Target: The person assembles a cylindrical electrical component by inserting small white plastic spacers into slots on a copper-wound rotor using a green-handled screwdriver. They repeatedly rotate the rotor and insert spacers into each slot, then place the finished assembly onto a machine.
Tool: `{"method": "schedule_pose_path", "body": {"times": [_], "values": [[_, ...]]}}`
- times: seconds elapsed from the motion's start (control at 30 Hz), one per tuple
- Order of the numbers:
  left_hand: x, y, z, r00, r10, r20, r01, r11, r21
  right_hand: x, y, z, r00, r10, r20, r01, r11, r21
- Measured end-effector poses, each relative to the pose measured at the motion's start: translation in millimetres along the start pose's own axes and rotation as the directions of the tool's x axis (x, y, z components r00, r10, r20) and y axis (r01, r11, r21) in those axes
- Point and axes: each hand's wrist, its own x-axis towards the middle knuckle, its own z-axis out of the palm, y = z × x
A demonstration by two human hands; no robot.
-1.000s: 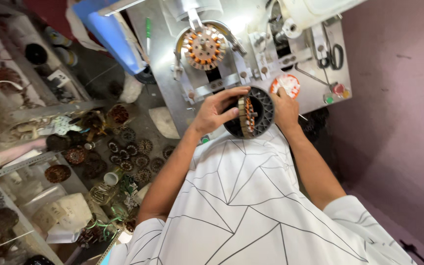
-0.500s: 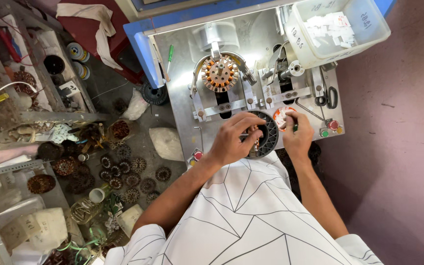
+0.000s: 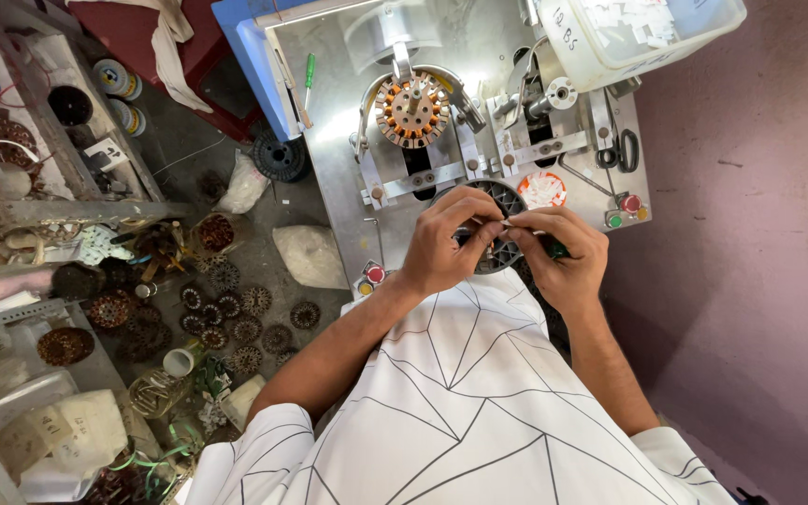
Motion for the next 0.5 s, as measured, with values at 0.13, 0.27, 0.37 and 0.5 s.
{"method": "schedule_pose_path", "body": {"times": [0.13,0.27,0.37,0.5], "values": [[-6.4,-1.3,-4.2,0.994,0.092,0.061,-0.097,0.992,0.076,-8.2,-0.6,5.8,0.999,0.018,0.04,-0.016,0.999,-0.051],[-14.2,-6.8,-3.7,0.992,0.032,0.119,-0.038,0.998,0.055,-15.0,-0.2,16.5,0.996,0.046,0.074,-0.048,0.998,0.029],[-20.0,-10.2,-5.8,0.982,-0.096,0.164,0.09,0.995,0.04,-21.1,-1.7,22.8,0.989,0.125,0.079,-0.124,0.992,-0.017],[-24.7,-16.2,-12.2,0.961,-0.232,0.15,0.239,0.971,-0.029,-27.0,-1.0,28.7,0.93,0.364,0.053,-0.368,0.92,0.135]]}}
